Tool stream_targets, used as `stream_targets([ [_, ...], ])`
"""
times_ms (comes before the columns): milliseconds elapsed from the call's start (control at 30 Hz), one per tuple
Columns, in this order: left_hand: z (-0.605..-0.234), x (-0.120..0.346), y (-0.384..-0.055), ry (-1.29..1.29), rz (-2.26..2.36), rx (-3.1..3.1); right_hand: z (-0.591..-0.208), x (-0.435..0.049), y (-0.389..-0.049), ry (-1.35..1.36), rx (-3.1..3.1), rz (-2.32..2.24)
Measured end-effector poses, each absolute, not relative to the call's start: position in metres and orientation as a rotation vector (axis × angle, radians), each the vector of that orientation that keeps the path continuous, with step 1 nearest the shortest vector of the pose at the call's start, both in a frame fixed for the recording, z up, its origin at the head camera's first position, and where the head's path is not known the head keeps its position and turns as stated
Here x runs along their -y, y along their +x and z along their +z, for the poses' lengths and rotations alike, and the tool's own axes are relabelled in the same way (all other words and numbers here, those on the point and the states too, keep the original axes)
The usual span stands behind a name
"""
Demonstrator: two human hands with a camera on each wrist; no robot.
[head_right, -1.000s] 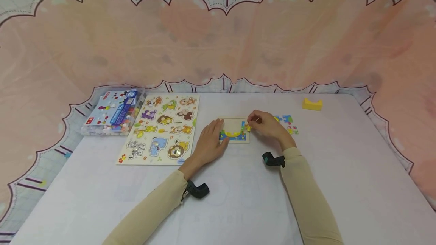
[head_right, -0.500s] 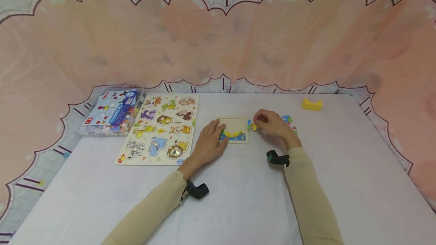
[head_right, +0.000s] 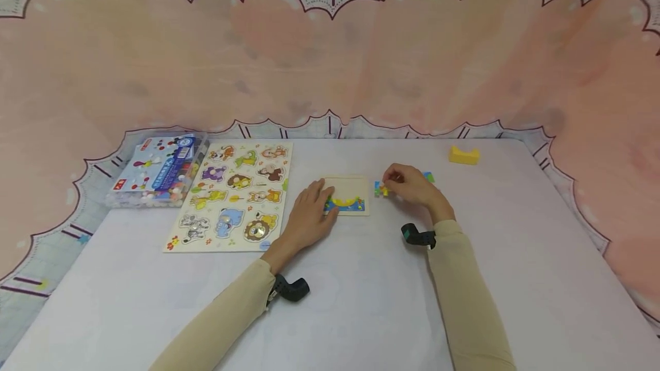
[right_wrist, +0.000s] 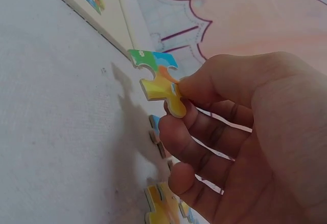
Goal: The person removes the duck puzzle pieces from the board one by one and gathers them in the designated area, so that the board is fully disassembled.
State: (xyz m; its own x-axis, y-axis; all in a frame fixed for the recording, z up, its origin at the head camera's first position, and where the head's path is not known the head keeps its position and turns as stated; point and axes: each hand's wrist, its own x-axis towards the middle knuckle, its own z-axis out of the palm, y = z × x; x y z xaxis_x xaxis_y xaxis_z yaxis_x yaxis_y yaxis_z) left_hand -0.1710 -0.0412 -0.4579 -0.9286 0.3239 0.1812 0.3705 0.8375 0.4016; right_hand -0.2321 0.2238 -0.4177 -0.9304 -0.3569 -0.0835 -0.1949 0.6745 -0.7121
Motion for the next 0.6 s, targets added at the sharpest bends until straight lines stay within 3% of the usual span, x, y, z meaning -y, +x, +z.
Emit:
stream_targets([
  [600,-0.456,0.042,-0.17,-0.562,-0.687,2.902,-0.415,-0.242,-0.231,-0.435,-2.649,-0.966],
])
